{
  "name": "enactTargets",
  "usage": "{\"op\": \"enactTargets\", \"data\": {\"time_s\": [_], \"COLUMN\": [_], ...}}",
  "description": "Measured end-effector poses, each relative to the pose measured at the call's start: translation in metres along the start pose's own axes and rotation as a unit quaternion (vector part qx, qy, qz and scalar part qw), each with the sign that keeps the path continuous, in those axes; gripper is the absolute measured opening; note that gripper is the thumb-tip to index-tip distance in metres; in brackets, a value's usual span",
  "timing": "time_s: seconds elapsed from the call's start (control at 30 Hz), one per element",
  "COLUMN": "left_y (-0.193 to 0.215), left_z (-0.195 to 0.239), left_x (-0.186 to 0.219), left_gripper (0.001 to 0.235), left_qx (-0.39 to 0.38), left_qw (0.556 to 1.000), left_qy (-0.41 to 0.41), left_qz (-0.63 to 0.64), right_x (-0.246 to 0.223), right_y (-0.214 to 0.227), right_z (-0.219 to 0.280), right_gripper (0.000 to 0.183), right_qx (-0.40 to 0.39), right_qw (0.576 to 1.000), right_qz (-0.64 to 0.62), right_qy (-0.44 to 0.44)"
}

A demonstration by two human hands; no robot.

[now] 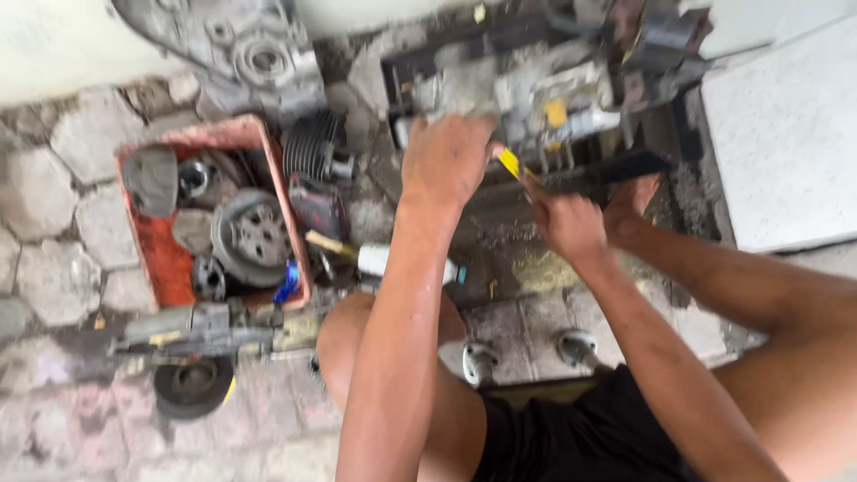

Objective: Cleaning motorcycle engine components using a brush and cleaning fluid

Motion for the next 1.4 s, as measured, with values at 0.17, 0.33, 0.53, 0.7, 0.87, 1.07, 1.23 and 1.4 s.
{"op": "enactTargets", "data": {"time_s": [0.17, 0.33, 0.53, 0.7, 0.87, 1.07, 1.23, 1.4], "left_y": [-0.003, 0.005, 0.005, 0.011, 0.005, 0.002, 0.002, 0.000], "left_z": [0.002, 0.002, -0.006, 0.003, 0.001, -0.002, -0.003, -0.006], "left_x": [-0.002, 0.002, -0.005, 0.000, -0.004, -0.009, -0.003, -0.006], "left_gripper": [0.026, 0.025, 0.022, 0.023, 0.022, 0.019, 0.017, 0.013], "left_qx": [0.002, 0.008, 0.009, 0.007, 0.012, -0.009, 0.002, 0.023], "left_qw": [1.000, 1.000, 1.000, 1.000, 1.000, 1.000, 1.000, 1.000], "left_qy": [0.002, 0.008, 0.017, -0.006, -0.007, 0.008, -0.009, 0.000], "left_qz": [0.023, -0.013, -0.012, -0.015, -0.003, -0.022, -0.004, 0.006], "right_x": [0.046, -0.008, 0.030, 0.064, 0.012, 0.001, -0.017, 0.003], "right_y": [-0.041, -0.055, -0.060, -0.113, -0.102, -0.054, -0.044, -0.090], "right_z": [0.038, 0.052, 0.047, 0.036, 0.045, 0.064, 0.062, 0.043], "right_gripper": [0.028, 0.018, 0.046, 0.018, 0.024, 0.027, 0.043, 0.026], "right_qx": [0.074, 0.158, 0.133, 0.176, 0.151, 0.232, 0.263, 0.137], "right_qw": [0.993, 0.965, 0.961, 0.970, 0.963, 0.937, 0.935, 0.963], "right_qz": [-0.091, -0.208, -0.238, -0.168, -0.220, -0.251, -0.222, -0.231], "right_qy": [-0.015, 0.019, 0.049, -0.001, 0.024, 0.071, 0.087, 0.025]}}
Point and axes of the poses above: each hand's wrist, its own z-axis away from the middle knuckle, its own y-axis out of the back of the hand, x = y × z, the point moved 3 cm from there along -z, towards the middle knuckle, and after that the axes turned 11 degrees about -z, right-handed, at the moved point
